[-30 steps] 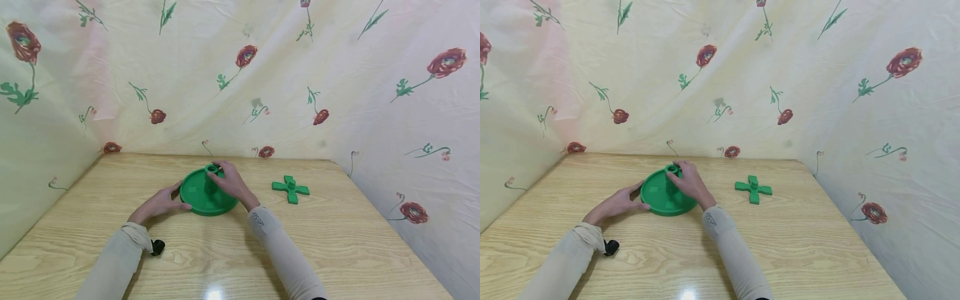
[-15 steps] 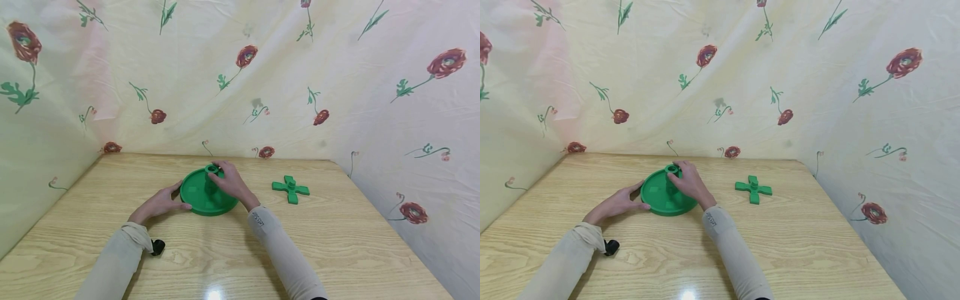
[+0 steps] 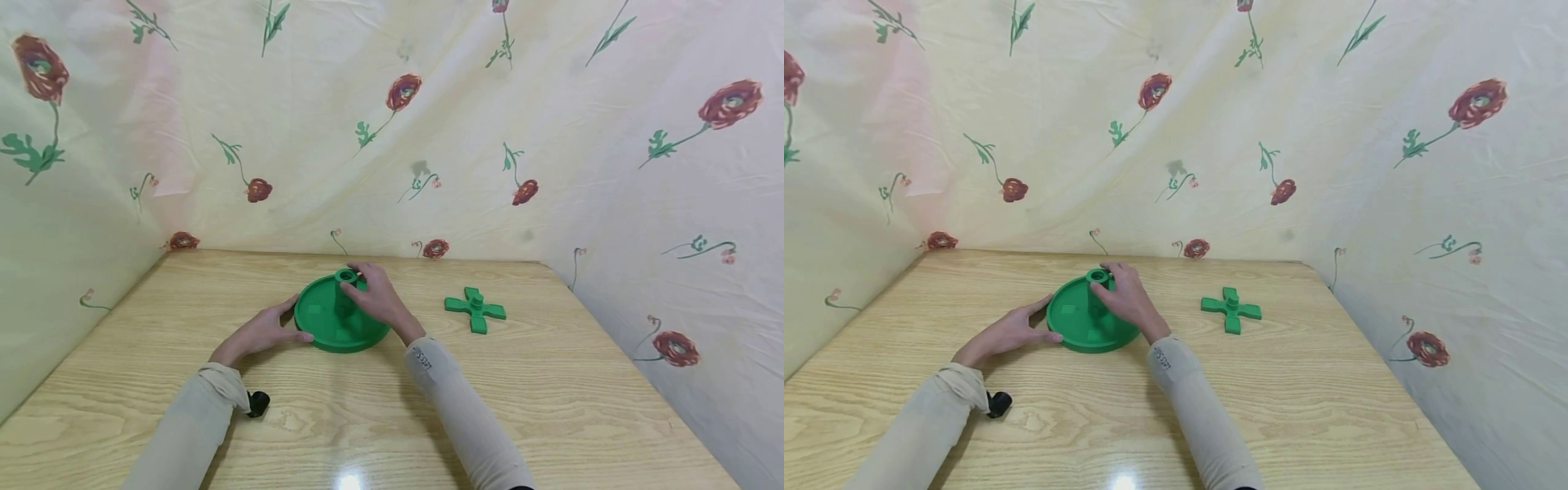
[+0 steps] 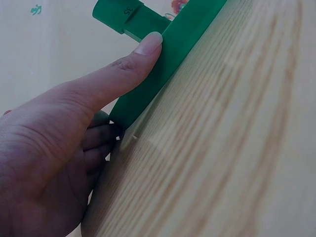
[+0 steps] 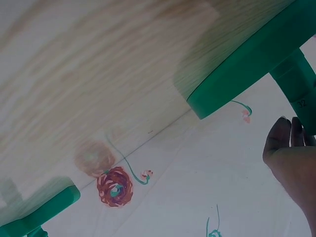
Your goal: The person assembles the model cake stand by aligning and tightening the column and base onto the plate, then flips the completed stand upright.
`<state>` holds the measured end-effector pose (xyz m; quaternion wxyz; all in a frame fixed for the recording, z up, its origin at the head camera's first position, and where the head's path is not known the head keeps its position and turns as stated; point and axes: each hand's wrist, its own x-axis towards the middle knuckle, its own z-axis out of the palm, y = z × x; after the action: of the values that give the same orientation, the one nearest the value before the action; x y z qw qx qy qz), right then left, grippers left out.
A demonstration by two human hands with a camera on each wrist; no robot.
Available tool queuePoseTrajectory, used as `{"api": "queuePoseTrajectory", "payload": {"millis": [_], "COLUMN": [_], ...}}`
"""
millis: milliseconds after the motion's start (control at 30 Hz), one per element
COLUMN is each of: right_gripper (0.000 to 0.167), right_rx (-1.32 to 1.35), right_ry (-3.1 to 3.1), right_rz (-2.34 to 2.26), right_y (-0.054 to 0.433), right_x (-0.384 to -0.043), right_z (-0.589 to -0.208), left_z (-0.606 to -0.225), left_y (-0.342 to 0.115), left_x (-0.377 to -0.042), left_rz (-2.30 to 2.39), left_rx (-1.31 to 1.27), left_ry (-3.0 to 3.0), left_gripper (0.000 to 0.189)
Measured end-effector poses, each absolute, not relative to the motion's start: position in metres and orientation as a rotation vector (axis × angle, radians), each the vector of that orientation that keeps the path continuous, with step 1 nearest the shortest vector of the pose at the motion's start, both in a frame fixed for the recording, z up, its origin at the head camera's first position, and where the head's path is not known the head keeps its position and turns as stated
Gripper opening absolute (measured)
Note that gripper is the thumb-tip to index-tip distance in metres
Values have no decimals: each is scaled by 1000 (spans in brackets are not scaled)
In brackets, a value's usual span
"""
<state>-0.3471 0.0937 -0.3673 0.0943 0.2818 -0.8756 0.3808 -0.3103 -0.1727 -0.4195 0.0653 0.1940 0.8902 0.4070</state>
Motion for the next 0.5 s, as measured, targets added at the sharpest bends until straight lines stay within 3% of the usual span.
{"api": "queuePoseTrajectory", "payload": {"millis": [500], "right_gripper": [48], "right_rx": [803], "right_ry": [-2604], "right_rz": [1146], "right_y": [95], "right_x": [-347], "right_z": [-366], "left_z": [-419], "left_y": [-172], "left_x": [-310], "left_rz": [1217], "left_rx": [585], "left_ry": [2692], "left_gripper": [111]}}
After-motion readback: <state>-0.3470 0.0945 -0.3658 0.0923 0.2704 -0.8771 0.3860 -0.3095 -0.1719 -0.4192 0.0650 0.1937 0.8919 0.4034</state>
